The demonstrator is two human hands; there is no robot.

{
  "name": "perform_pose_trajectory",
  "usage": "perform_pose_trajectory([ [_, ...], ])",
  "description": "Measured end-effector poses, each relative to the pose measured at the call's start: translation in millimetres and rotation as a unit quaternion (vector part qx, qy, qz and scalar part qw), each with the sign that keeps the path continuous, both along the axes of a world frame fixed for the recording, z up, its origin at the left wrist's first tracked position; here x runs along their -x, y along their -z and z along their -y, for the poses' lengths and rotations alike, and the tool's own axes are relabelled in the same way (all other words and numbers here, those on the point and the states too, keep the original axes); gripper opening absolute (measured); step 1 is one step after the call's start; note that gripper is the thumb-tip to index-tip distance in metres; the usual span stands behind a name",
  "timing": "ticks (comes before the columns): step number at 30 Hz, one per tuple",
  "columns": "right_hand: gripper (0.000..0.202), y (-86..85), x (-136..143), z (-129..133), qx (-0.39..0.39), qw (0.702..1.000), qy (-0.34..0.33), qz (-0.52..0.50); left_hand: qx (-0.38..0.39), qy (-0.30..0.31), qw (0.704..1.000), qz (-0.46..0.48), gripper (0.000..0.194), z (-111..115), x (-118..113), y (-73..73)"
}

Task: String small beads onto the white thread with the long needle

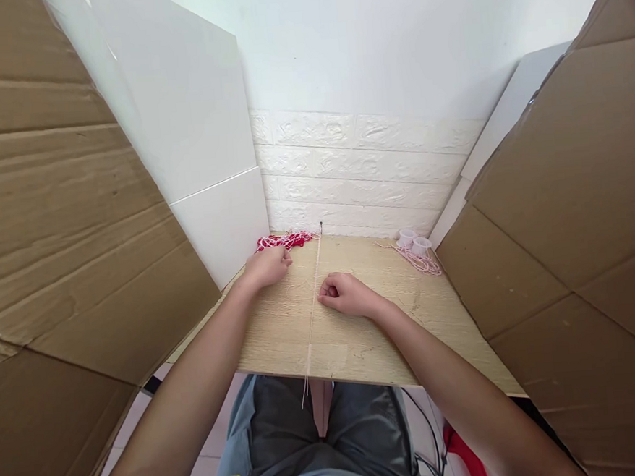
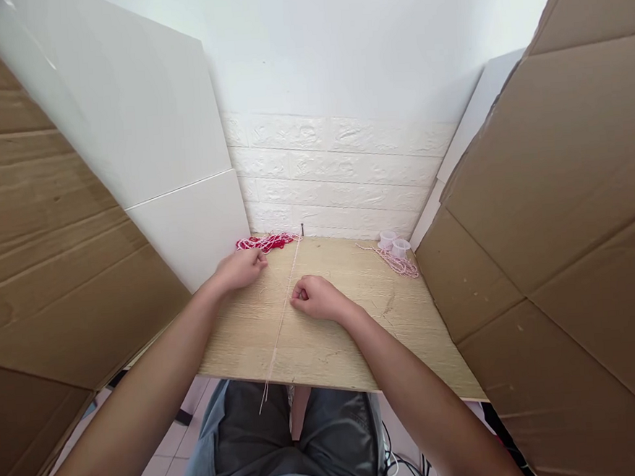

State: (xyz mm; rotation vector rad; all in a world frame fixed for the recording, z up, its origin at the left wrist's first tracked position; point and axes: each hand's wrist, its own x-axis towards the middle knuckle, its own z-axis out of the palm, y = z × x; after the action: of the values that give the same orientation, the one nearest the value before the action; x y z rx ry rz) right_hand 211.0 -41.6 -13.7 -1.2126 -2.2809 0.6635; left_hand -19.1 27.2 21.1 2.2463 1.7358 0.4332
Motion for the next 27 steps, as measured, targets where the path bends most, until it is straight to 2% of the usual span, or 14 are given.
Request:
perform_pose_trajectory([
  [2, 0.008, 0.3, 0, -1, 0.004, 1.000, -0.001, -0.002, -0.008, -0.047, 0.999, -0.012, 0.016, -3, 4, 1.2],
  [4, 0.007, 0.4, 0, -1, 0.004, 1.000, 0.001, -0.006, -0.022, -0.050, 0.999, 0.001, 0.016, -3, 4, 0.1],
  [5, 0.007, 0.3, 0, -1, 0.004, 1.000, 0.000, -0.007, -0.023, -0.032, 0.999, 0.018, 0.018, -2, 3, -1.4],
  [7, 0.007, -0.2, 1, 0, 0.004, 1.000, -0.002, -0.010, 0.003, 0.043, 0.997, 0.060, 0.025, 3, -3, -5.4],
  [10, 0.007, -1.3, 1, 0, 0.015, 1.000, -0.005, -0.010, 0.104, 0.183, 0.973, 0.089, 0.033, 12, -11, -10.8],
  [12, 0.008, -1.7, 0, 1, 0.020, 1.000, -0.004, -0.008, 0.141, 0.222, 0.961, 0.083, 0.036, 15, -16, -11.8],
  [16, 0.008, -1.3, 0, 0, 0.018, 1.000, -0.005, -0.007, 0.168, 0.250, 0.951, 0.060, 0.032, 17, -19, -8.1],
  [23, 0.008, -1.0, 0, 0, 0.022, 1.000, 0.000, -0.005, 0.136, 0.251, 0.958, 0.015, 0.023, 16, -19, -5.5],
  [25, 0.008, -1.4, 0, 0, 0.023, 1.000, 0.001, -0.005, 0.113, 0.223, 0.968, 0.008, 0.022, 14, -17, -5.1],
  [27, 0.008, -1.8, -1, 0, 0.022, 1.000, 0.000, -0.006, 0.075, 0.164, 0.984, 0.000, 0.021, 10, -12, -4.3],
])
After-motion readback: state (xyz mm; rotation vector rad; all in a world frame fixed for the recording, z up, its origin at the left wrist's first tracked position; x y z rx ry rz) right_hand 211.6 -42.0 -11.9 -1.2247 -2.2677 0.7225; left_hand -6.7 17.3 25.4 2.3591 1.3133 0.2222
